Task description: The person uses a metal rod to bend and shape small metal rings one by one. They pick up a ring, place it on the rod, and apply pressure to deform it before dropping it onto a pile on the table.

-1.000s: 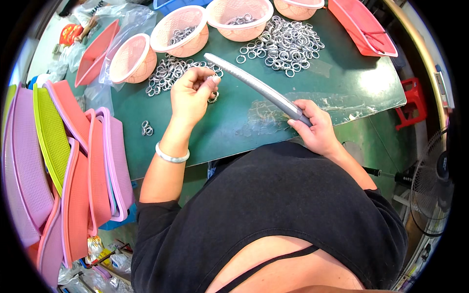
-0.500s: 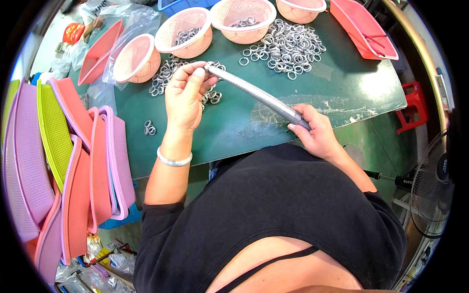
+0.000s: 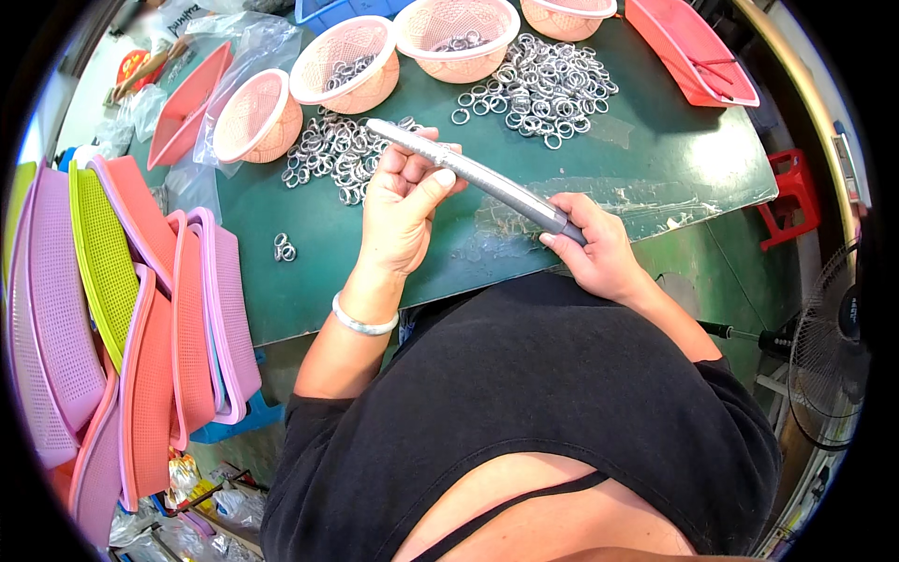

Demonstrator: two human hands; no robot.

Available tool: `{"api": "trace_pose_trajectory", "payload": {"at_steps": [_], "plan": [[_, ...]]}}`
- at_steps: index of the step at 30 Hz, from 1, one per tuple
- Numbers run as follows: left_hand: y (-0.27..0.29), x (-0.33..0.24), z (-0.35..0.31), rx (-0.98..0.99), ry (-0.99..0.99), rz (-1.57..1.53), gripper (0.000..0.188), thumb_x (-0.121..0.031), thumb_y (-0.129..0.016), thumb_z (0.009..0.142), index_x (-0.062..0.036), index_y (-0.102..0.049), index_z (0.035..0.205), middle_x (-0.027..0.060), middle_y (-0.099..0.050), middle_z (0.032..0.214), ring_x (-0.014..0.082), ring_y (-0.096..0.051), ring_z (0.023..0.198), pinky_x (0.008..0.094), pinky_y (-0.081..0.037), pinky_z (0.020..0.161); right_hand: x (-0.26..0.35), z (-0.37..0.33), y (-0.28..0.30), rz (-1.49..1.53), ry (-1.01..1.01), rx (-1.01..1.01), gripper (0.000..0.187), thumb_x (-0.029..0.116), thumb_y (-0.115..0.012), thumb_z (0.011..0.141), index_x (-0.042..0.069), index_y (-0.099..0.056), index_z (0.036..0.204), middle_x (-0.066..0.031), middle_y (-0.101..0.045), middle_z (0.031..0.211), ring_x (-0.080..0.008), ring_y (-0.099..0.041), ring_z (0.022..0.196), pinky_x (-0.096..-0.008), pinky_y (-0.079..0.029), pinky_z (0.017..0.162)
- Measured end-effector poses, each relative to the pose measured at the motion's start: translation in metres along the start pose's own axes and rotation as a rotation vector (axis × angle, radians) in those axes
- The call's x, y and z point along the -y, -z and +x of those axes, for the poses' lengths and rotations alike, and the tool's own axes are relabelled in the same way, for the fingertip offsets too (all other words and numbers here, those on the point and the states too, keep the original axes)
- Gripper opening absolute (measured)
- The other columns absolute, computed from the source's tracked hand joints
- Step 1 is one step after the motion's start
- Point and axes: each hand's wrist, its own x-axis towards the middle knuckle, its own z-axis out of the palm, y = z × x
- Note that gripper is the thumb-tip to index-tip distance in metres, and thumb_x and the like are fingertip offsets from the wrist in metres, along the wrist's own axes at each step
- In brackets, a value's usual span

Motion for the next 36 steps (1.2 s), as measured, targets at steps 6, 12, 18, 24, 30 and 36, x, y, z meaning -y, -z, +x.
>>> {"api": "trace_pose_trajectory", "payload": {"at_steps": [6,12,18,24,30,36], "plan": [[0.000,-0.004,-0.006,0.079,0.023,-0.021,0.032,-0.005,-0.055,0.085,0.0013,-0.051,0.115,0.0131,-0.058,0.105,0.0208,-0.057,0.098,0.0320,-0.049,0.082,-0.001,-0.001,-0.002,-0.058,0.099,-0.049,0.033,0.010,-0.067,0.074,0.003,-0.052,0.103,-0.0138,-0.061,0.082,-0.0301,-0.061,0.071,-0.0337,-0.048,0.061],[0.005,-0.003,-0.007,0.048,0.053,-0.004,0.027,-0.006,-0.056,0.085,0.0001,-0.055,0.111,0.0107,-0.059,0.103,0.0183,-0.058,0.093,0.0304,-0.050,0.078,-0.002,-0.002,-0.003,-0.081,0.137,-0.062,0.033,0.009,-0.067,0.072,0.003,-0.053,0.102,-0.0134,-0.062,0.082,-0.0293,-0.062,0.071,-0.0334,-0.048,0.060],[0.005,-0.004,-0.009,0.054,0.080,-0.032,0.027,-0.006,-0.058,0.084,-0.0008,-0.056,0.110,0.0092,-0.059,0.102,0.0176,-0.057,0.093,0.0297,-0.049,0.077,-0.003,-0.003,-0.002,-0.082,0.147,-0.070,0.032,0.008,-0.067,0.073,0.002,-0.053,0.101,-0.0131,-0.062,0.082,-0.0288,-0.062,0.070,-0.0330,-0.048,0.059],[0.014,-0.005,-0.002,0.020,0.024,-0.028,0.023,-0.007,-0.059,0.084,-0.0017,-0.057,0.106,0.0062,-0.060,0.097,0.0140,-0.057,0.083,0.0259,-0.048,0.071,-0.002,-0.001,-0.002,-0.071,0.132,-0.061,0.032,0.008,-0.067,0.073,0.002,-0.053,0.101,-0.0132,-0.061,0.081,-0.0288,-0.061,0.069,-0.0329,-0.048,0.059],[0.051,-0.056,0.055,-0.361,-0.343,0.164,0.016,-0.009,-0.056,0.086,-0.0037,-0.057,0.101,0.0049,-0.059,0.083,0.0125,-0.057,0.075,0.0247,-0.046,0.066,-0.007,-0.005,0.001,0.028,-0.002,-0.060,0.029,0.005,-0.065,0.075,0.002,-0.053,0.101,-0.0114,-0.060,0.078,-0.0237,-0.061,0.068,-0.0296,-0.047,0.061],[0.097,-0.092,0.118,-0.477,-0.632,1.384,0.040,-0.016,-0.065,0.075,-0.0023,-0.054,0.112,0.0106,-0.058,0.089,0.0239,-0.058,0.079,0.0318,-0.046,0.073,-0.007,-0.002,0.004,0.152,-0.101,-0.072,0.027,0.003,-0.062,0.077,0.001,-0.052,0.101,-0.0073,-0.058,0.075,-0.0135,-0.056,0.065,-0.0249,-0.044,0.061]]}}
